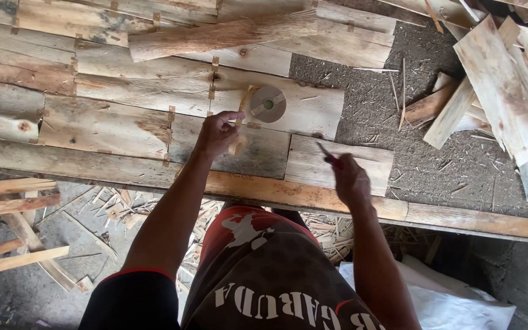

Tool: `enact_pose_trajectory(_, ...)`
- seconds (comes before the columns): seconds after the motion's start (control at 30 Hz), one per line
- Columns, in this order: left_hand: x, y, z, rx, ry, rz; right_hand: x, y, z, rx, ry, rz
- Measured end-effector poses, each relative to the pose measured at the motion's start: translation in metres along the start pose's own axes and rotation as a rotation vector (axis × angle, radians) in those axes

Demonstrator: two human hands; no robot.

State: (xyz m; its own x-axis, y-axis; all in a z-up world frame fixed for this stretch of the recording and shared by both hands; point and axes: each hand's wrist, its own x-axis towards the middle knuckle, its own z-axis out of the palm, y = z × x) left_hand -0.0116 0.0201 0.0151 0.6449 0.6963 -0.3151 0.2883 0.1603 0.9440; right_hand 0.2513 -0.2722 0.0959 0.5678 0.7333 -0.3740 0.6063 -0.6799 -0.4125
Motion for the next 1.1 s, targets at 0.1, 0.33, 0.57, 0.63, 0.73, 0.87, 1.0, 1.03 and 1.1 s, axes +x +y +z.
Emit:
enact_pose_trajectory(0.1,0.002,-0.001,-0.004,0.0,-0.067,0.024,0.015,-0.039,0.02,-0.035,0.133,-0.434)
enact_pose_trajectory(0.33,0.0,0.019,-0.006,0.045,-0.147,-0.13,0.04,-0.13,0.031,-0.036,0.084,-0.586)
enact_pose_trajectory(0.57,0.008,0.011,-0.006,0.121,-0.143,0.032,0.057,-0.147,0.041,-0.169,0.12,-0.6)
enact_pose_trajectory(0.63,0.01,0.008,-0.006,0.114,-0.143,0.053,0.058,-0.148,0.04,-0.17,0.098,-0.587)
enact_pose_trajectory(0.73,0.012,0.005,-0.004,0.134,-0.133,0.093,0.058,-0.152,0.038,-0.188,0.085,-0.58)
enact_pose_trajectory(0.87,0.013,0.006,-0.001,0.122,-0.117,0.12,0.056,-0.157,0.039,-0.192,0.112,-0.592)
enact_pose_trajectory(1.0,0.012,0.015,0.0,0.12,-0.102,0.098,0.054,-0.16,0.037,-0.204,0.125,-0.575)
enact_pose_trajectory(1.03,0.012,0.015,0.0,0.119,-0.102,0.098,0.054,-0.16,0.037,-0.205,0.125,-0.575)
enact_pose_trajectory(1.1,0.011,0.015,0.002,0.157,-0.082,0.101,0.055,-0.16,0.037,-0.218,0.137,-0.578)
